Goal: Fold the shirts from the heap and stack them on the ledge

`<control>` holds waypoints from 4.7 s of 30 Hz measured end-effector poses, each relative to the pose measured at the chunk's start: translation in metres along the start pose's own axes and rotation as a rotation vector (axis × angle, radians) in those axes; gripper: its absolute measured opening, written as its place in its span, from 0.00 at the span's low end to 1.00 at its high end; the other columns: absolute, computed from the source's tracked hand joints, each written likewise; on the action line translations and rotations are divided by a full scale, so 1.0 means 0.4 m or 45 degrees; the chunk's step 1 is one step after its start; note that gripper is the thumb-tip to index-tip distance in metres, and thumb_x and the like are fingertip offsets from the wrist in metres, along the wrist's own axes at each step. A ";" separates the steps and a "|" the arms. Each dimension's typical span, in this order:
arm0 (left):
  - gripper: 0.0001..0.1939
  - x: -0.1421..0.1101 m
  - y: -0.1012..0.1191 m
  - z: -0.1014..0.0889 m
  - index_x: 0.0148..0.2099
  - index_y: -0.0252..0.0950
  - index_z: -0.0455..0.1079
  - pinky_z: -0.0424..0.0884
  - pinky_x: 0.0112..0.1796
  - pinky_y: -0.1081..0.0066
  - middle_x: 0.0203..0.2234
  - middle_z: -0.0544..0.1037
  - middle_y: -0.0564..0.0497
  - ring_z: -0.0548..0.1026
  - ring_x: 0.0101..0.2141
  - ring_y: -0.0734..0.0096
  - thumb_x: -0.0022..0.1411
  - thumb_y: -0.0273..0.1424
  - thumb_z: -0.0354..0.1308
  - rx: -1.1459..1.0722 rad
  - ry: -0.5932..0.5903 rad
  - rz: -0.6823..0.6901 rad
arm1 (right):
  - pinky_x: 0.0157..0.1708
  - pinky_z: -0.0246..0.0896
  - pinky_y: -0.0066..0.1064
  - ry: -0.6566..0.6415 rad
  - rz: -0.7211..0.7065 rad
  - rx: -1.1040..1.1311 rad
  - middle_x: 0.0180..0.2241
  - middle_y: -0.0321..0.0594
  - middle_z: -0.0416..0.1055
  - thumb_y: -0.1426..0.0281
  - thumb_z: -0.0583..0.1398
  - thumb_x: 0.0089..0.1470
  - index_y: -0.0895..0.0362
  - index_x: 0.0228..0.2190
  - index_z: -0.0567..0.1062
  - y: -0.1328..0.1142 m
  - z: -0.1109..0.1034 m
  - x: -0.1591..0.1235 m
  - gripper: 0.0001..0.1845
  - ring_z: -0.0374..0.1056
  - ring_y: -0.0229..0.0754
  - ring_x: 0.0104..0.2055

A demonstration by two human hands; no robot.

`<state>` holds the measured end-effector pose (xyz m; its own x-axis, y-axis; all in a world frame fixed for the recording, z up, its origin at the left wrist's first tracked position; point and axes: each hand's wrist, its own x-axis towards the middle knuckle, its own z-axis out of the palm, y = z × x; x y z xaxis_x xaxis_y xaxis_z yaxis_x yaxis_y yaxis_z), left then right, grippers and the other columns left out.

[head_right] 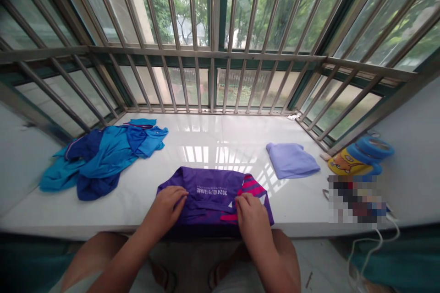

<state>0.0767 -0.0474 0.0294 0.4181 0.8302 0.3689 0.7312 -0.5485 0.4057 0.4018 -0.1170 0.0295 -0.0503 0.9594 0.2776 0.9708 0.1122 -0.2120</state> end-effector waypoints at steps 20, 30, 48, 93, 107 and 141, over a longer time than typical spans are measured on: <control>0.32 0.104 -0.007 0.133 0.75 0.34 0.64 0.49 0.70 0.29 0.75 0.62 0.32 0.59 0.74 0.37 0.78 0.45 0.47 0.354 -0.218 -0.399 | 0.72 0.29 0.75 -0.478 0.143 -0.274 0.79 0.51 0.47 0.55 0.45 0.76 0.51 0.76 0.56 0.105 0.097 0.245 0.34 0.39 0.59 0.81; 0.07 0.292 -0.207 0.016 0.41 0.39 0.81 0.75 0.47 0.62 0.43 0.85 0.42 0.82 0.47 0.51 0.61 0.34 0.68 0.187 -0.473 -0.521 | 0.65 0.55 0.56 -0.555 0.129 -0.240 0.49 0.48 0.81 0.66 0.60 0.69 0.54 0.46 0.80 0.160 -0.015 0.322 0.10 0.74 0.52 0.54; 0.07 0.381 -0.228 -0.141 0.44 0.40 0.76 0.75 0.52 0.61 0.42 0.84 0.46 0.80 0.46 0.58 0.68 0.33 0.58 -0.048 0.231 -0.338 | 0.58 0.57 0.40 -0.156 0.068 -0.165 0.47 0.46 0.81 0.68 0.58 0.69 0.53 0.48 0.78 0.102 -0.154 0.485 0.10 0.74 0.51 0.51; 0.14 -0.186 -0.152 0.012 0.52 0.40 0.81 0.82 0.47 0.58 0.46 0.84 0.43 0.84 0.45 0.57 0.76 0.29 0.53 0.013 0.055 0.033 | 0.57 0.72 0.39 0.003 -0.080 0.020 0.51 0.48 0.80 0.79 0.53 0.65 0.54 0.51 0.82 0.128 0.080 -0.040 0.22 0.75 0.50 0.54; 0.20 0.131 -0.250 -0.110 0.63 0.36 0.77 0.72 0.58 0.57 0.58 0.81 0.38 0.78 0.57 0.50 0.72 0.30 0.57 0.280 -0.404 -0.387 | 0.65 0.62 0.46 -0.268 0.003 -0.161 0.64 0.56 0.71 0.70 0.58 0.69 0.58 0.61 0.75 0.151 -0.031 0.227 0.22 0.68 0.58 0.65; 0.08 -0.126 -0.260 -0.169 0.41 0.43 0.78 0.77 0.54 0.58 0.49 0.85 0.44 0.81 0.51 0.54 0.69 0.34 0.57 -0.129 -0.229 -0.123 | 0.60 0.70 0.48 -0.230 -0.294 0.165 0.60 0.49 0.76 0.71 0.61 0.63 0.52 0.46 0.81 0.206 -0.015 -0.022 0.12 0.74 0.53 0.61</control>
<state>-0.0566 -0.0392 0.0251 0.4450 0.8787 0.1729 0.7183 -0.4655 0.5171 0.4836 -0.1175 0.0151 -0.3180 0.9338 0.1642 0.8915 0.3534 -0.2834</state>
